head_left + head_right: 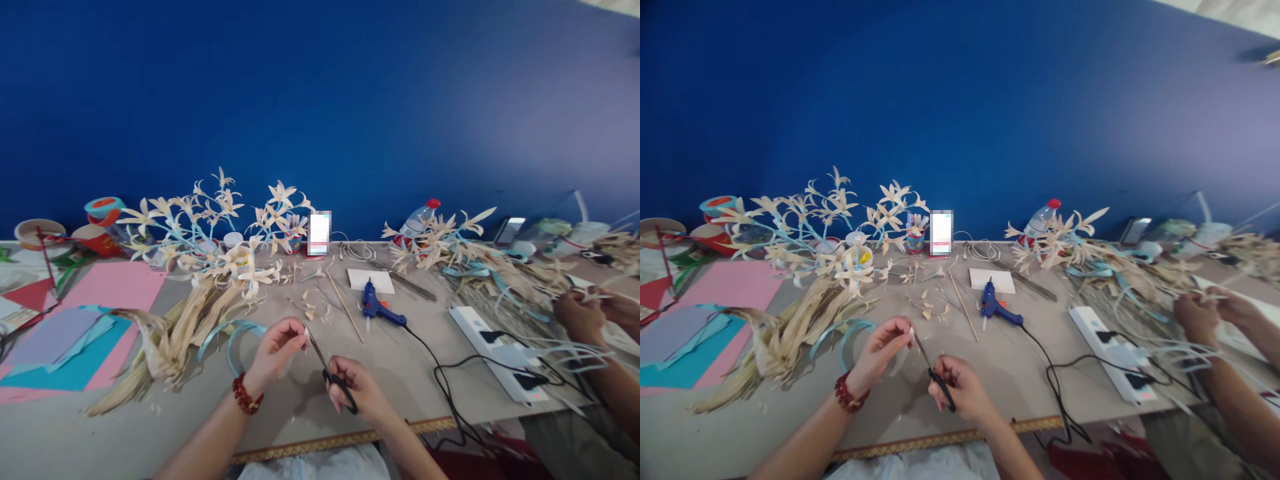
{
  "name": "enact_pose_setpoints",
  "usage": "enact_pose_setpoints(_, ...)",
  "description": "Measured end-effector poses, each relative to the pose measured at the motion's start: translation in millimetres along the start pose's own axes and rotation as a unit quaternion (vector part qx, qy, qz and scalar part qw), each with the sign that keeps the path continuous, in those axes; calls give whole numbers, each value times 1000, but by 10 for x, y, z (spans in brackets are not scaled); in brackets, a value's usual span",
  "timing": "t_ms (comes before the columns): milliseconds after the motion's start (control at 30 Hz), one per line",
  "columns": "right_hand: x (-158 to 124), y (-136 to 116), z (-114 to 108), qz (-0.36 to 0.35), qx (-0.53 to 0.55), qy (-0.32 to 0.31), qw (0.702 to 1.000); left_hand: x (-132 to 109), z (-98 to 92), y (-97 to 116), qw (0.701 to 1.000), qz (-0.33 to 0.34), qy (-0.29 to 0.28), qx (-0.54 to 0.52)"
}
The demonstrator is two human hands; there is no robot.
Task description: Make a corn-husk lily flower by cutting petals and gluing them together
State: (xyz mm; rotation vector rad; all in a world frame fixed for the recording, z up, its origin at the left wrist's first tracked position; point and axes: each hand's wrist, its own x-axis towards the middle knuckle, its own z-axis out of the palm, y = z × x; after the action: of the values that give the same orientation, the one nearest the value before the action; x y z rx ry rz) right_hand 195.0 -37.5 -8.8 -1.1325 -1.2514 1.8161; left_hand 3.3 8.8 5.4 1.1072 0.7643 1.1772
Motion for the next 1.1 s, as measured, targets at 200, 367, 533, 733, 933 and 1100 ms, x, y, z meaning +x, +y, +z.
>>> enact_pose_setpoints(200, 25, 11, 4, -3, -10, 8, 1000, -5, -10, -38, 1000, 3, -20, 8)
enact_pose_setpoints(367, 39, -23, 27, -11, 1, 1, 1000, -3, -13, -20, 1000, 4, -20, 16)
enact_pose_setpoints(533, 39, -36, 38, -12, -2, 10, 1000, -2, 6, -10, 1000, 4, -14, 27)
enact_pose_setpoints(733, 42, -16, 29, -9, -3, 16, 1000, -5, 8, -28, 999, 12, -15, 35)
enact_pose_setpoints(933, 50, -10, 27, -14, 6, 14, 1000, 1, 13, -23, 999, 15, -12, 33)
enact_pose_setpoints(1100, 53, -26, 34, -10, 2, 22, 1000, 0, 11, -24, 999, 12, -16, 32)
